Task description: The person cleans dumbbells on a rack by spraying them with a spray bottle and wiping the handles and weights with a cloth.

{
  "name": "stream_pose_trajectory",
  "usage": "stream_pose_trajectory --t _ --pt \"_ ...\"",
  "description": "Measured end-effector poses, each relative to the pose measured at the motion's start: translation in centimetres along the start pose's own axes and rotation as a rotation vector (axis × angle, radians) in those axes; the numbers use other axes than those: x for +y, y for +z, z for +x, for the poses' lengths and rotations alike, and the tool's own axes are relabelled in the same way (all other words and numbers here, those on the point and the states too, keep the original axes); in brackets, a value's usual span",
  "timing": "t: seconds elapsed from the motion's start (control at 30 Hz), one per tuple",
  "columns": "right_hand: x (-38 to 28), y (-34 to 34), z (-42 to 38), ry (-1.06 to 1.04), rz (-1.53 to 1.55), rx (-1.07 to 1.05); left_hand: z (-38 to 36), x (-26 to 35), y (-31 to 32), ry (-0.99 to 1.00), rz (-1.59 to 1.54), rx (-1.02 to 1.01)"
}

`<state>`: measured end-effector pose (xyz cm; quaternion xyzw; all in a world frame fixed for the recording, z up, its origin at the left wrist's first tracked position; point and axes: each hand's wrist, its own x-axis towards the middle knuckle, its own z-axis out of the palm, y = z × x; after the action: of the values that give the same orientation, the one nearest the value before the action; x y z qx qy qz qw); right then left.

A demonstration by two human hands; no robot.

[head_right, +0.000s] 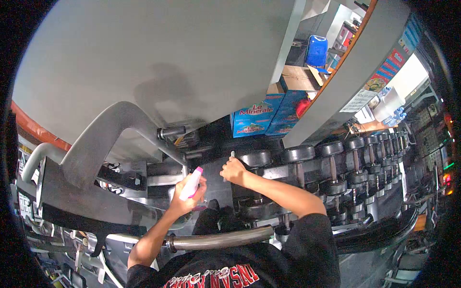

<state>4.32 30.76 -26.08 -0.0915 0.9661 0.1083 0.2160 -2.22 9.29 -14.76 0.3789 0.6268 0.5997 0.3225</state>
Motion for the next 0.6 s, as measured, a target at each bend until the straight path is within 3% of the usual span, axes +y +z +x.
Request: stream_pose_trajectory --t 0.03,0.07,0.17,0.27,0.33,0.37,0.4,0.47,0.53,0.6 --pt "0.4 -0.2 -1.3 -0.042 0.033 0.155 0.0 0.3 0.1 -0.035 -0.02 -0.002" --pt "0.9 -0.4 -2.9 -0.043 0.035 0.149 0.0 0.1 0.1 -0.039 -0.025 -0.003" --pt "2.6 0.1 -7.3 -0.034 0.304 0.749 -0.1 -0.2 0.1 0.079 0.024 0.015" --pt "4.1 0.1 -10.9 0.024 0.235 0.812 -0.3 0.3 0.2 0.068 0.056 -0.045" --pt "4.1 2.2 -11.8 0.309 0.482 0.998 -0.4 -0.1 0.4 0.069 0.049 -0.049" --pt "3.8 3.1 -11.8 0.312 0.484 0.997 -0.4 -0.2 0.5 0.075 0.047 -0.049" --pt "3.3 4.2 -11.8 0.487 0.787 1.092 -0.4 -0.3 0.6 0.073 0.048 -0.052" --pt "2.8 6.6 -11.0 0.668 1.095 1.173 -0.4 -0.5 0.9 0.081 -0.026 -0.046" --pt "2.4 7.9 -9.9 0.937 1.177 1.307 -0.4 -0.9 0.9 0.1 0.003 -0.058" --pt "2.5 8.0 -10.0 0.997 1.201 1.291 -0.5 -1.0 1.1 0.118 0.028 -0.064"
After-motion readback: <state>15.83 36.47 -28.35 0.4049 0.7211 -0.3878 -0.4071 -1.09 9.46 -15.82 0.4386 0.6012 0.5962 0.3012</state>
